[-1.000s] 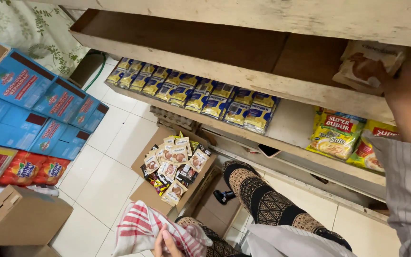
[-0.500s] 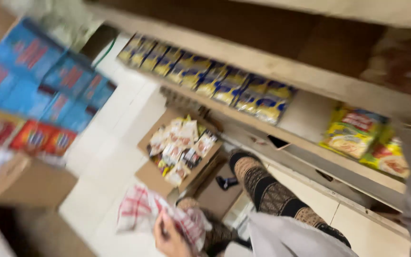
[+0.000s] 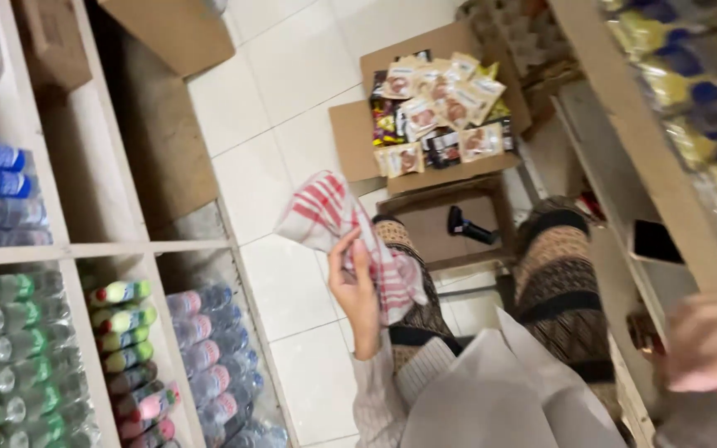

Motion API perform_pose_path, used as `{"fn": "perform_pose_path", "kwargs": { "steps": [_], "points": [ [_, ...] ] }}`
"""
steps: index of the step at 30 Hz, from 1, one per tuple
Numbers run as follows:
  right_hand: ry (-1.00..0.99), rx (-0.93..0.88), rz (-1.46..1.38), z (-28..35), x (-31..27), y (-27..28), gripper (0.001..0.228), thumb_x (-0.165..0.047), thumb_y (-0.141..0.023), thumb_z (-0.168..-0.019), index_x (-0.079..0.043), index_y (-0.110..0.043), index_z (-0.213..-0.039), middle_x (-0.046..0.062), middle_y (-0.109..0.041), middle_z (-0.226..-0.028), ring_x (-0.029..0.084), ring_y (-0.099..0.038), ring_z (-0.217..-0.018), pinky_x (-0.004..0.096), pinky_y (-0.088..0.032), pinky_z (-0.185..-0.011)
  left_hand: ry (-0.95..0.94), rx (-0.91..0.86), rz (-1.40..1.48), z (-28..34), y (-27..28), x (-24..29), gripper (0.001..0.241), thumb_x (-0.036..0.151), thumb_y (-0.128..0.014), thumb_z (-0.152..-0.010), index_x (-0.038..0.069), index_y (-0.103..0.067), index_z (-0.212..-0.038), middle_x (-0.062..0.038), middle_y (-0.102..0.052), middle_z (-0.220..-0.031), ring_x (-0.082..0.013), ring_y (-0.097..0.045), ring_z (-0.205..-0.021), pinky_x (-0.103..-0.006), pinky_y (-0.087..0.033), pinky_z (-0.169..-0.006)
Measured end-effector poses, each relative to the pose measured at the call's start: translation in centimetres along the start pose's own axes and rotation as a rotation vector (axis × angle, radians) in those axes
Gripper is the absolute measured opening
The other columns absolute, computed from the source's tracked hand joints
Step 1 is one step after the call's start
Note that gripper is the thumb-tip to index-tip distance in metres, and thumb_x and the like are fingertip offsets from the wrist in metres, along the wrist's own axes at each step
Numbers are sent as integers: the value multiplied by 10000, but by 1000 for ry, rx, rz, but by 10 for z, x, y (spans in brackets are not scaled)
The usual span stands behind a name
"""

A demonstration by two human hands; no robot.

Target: The recorder sorts through packets of Chocolatos in a box, wipes them with a cloth, and scans them with a handheld barcode scanner in a storage area.

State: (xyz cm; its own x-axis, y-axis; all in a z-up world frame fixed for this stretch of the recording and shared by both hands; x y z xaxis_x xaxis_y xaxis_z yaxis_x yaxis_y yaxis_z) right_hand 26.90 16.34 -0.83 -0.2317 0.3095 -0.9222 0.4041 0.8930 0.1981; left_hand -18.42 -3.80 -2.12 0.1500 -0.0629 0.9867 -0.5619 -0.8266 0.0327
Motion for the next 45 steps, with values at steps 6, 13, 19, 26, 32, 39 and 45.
{"fn": "perform_pose_path", "kwargs": {
  "steps": [6,13,19,26,32,39,45],
  "points": [
    [-634,269,-239,-189,177,-26,235,-206,-711,-931,-2,-801,-1006,119,-783,-911,212,-722,-866,361,-576,-801,346,21,-64,-31,-30,-75,260,159,-636,-1002,13,-708,-1205,-73,-699,-1137,-155,-558,-869,-267,-468,-812],
    [-861,240,728,-227,521,2,616,-295,-907,-706,-58,-670,-1223,143,-706,-1160,323,-680,-1077,445,-547,-881,325,-84,-190,-56,-64,-182,227,175,-632,-1034,33,-720,-1188,-70,-717,-1105,-129,-603,-894,-257,-494,-833],
    [-831,-15,1056,-206,614,-4,432,-276,-818,-819,-77,-656,-1167,130,-673,-1171,304,-645,-1155,468,-529,-1014,699,-17,-313,-74,-62,-200,251,189,-641,-999,54,-756,-1178,-61,-722,-974,-117,-532,-698,-258,-424,-634],
    [-1050,-393,934,-192,644,24,263,-231,-684,-934,-136,-764,-1166,123,-724,-1214,303,-687,-1138,427,-522,-996,742,22,-288,-78,-70,-205,217,164,-625,-986,29,-736,-1115,-32,-681,-1048,-111,-642,-928,-240,-519,-810],
    [-514,-507,1456,-316,557,37,271,-301,-713,-910,-178,-764,-1146,-54,-627,-1399,128,-548,-1381,328,-388,-1190,792,22,-302,-81,-78,-201,202,155,-656,-976,27,-746,-1104,-74,-696,-999,-151,-619,-899,-268,-492,-824],
    [-520,-689,1624,-368,582,36,236,-225,-713,-889,-244,-747,-1122,-78,-601,-1401,113,-479,-1431,334,-246,-1306,692,11,-310,-83,-78,-198,221,166,-632,-988,7,-733,-1104,-58,-689,-1044,-155,-644,-998,-269,-488,-905],
    [-865,-553,1205,-330,571,18,546,-494,-743,-878,-23,-659,-1142,126,-725,-1111,262,-693,-1116,386,-587,-942,611,4,-253,-79,-70,-197,264,233,-643,-981,31,-735,-1125,-71,-726,-1096,-170,-666,-1020,-288,-510,-919]
  ]
}}
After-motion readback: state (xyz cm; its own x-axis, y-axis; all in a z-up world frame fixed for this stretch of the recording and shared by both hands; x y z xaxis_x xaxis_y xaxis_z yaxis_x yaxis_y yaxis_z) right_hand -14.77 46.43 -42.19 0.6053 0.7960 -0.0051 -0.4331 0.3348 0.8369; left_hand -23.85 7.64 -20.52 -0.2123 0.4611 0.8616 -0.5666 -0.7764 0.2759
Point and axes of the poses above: each hand's wrist, its own z-axis away from the middle knuckle, its own y-axis out of the back of the hand, x = y × z, the point moved 1 cm from there along -z, towards the middle knuckle
